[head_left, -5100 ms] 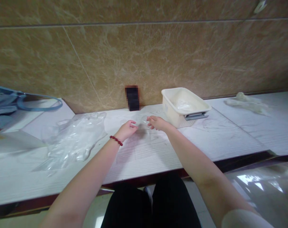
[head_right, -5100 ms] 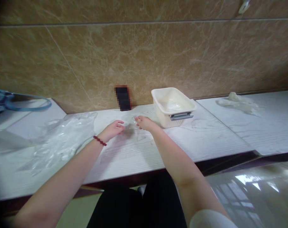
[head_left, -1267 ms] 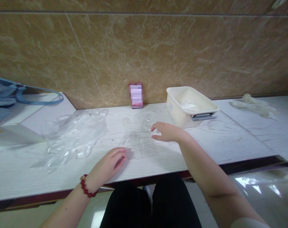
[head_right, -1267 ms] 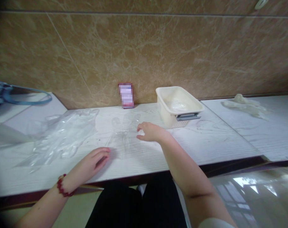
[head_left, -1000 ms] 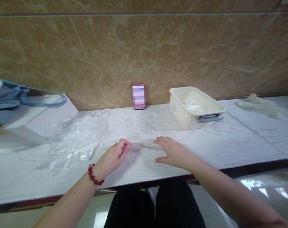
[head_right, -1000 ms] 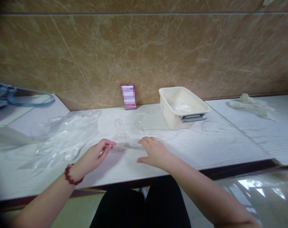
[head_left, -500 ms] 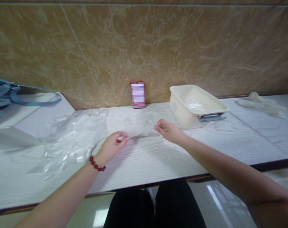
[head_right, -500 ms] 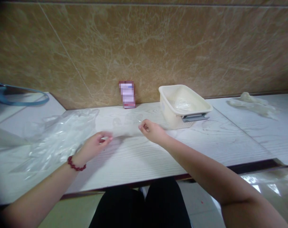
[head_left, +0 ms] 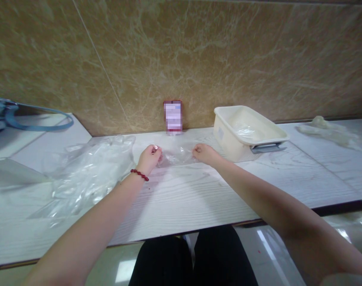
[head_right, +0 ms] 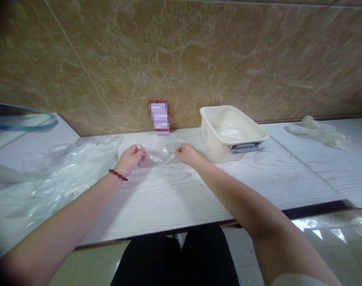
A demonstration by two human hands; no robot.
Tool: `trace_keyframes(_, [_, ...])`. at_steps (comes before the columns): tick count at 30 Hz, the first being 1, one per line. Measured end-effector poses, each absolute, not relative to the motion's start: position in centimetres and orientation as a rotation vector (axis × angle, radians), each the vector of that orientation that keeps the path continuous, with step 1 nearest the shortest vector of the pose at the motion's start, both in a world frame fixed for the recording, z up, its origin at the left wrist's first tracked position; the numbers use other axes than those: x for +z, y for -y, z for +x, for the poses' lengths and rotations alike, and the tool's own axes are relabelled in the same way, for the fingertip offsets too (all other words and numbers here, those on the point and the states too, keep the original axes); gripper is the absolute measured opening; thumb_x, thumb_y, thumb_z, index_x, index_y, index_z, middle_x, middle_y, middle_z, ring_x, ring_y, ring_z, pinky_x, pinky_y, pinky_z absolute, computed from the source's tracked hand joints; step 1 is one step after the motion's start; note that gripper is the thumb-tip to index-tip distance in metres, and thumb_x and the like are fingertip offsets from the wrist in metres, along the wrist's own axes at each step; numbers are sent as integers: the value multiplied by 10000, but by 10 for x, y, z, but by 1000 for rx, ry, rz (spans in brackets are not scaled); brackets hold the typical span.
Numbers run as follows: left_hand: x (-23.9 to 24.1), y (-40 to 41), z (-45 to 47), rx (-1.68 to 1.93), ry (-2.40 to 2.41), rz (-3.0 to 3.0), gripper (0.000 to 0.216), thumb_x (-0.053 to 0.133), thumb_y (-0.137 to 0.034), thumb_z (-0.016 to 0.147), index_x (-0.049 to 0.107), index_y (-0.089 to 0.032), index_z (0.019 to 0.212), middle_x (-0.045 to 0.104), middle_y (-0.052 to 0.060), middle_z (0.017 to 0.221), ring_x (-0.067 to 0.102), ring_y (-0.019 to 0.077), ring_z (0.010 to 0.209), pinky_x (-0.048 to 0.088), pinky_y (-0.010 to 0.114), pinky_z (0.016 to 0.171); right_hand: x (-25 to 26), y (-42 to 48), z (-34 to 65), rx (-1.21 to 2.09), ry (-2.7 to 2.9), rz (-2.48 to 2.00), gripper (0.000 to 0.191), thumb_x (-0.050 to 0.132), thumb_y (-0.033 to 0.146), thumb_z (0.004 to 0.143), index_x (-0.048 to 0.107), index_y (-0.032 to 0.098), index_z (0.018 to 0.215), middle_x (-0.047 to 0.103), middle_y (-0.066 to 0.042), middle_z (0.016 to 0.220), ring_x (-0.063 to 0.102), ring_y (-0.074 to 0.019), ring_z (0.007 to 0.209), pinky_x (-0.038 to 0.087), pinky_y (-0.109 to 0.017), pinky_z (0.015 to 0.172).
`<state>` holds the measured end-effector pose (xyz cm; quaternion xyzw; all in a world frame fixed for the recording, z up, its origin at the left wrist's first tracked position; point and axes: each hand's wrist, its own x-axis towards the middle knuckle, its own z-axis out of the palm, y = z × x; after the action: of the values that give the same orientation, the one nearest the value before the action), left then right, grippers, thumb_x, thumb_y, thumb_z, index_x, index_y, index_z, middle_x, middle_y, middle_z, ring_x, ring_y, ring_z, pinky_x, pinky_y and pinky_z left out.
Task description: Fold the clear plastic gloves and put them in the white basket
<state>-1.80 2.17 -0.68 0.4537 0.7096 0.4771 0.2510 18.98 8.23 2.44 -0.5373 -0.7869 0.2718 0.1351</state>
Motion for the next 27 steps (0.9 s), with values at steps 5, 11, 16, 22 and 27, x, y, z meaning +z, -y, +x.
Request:
trace_keyframes(5, [-10, -21, -20, 1325, -1901, 1150, 568, 571, -353, 675, 367, -174, 1174, 618, 36, 752, 590, 133, 578, 455, 239, 512, 5, -88, 187, 589, 2230, -1600, 163, 470, 270, 717, 604, 178, 728, 618, -6, 664, 528, -105, 591, 317, -190, 495])
trace_keyframes(11, [-13, -15, -27, 1233, -1855, 1337, 364, 582, -315, 642, 583, -174, 978, 642, 40, 803, 601, 146, 732, 466, 247, 644, -1, -82, 188, 319, 2295, -1585, 209, 443, 297, 753, 616, 181, 764, 637, -49, 771, 556, -130, 661, 350, -211, 553])
trace_keyframes(16, [-6, -19, -24, 1017, -2040, 1439, 280, 546, -276, 661, 640, -158, 897, 665, 70, 838, 607, 175, 753, 468, 272, 667, 0, -87, 187, 207, 2345, -1634, 238, 439, 315, 767, 630, 182, 820, 642, -74, 832, 571, -162, 735, 384, -235, 610])
trace_keyframes(22, [-2, -22, -21, 931, -2123, 1524, 336, 521, -257, 688, 615, -146, 991, 657, 81, 915, 604, 174, 811, 459, 253, 701, 4, -87, 187, 201, 2373, -1694, 244, 444, 335, 770, 627, 195, 852, 641, -80, 857, 575, -190, 790, 399, -270, 662])
trace_keyframes(27, [-2, -22, -20, 766, -2269, 1670, 370, 501, -292, 699, 615, -149, 1020, 656, 76, 802, 601, 194, 725, 448, 278, 682, 6, -81, 184, 159, 2364, -1714, 241, 444, 338, 764, 615, 189, 848, 636, -86, 860, 569, -211, 817, 398, -297, 682])
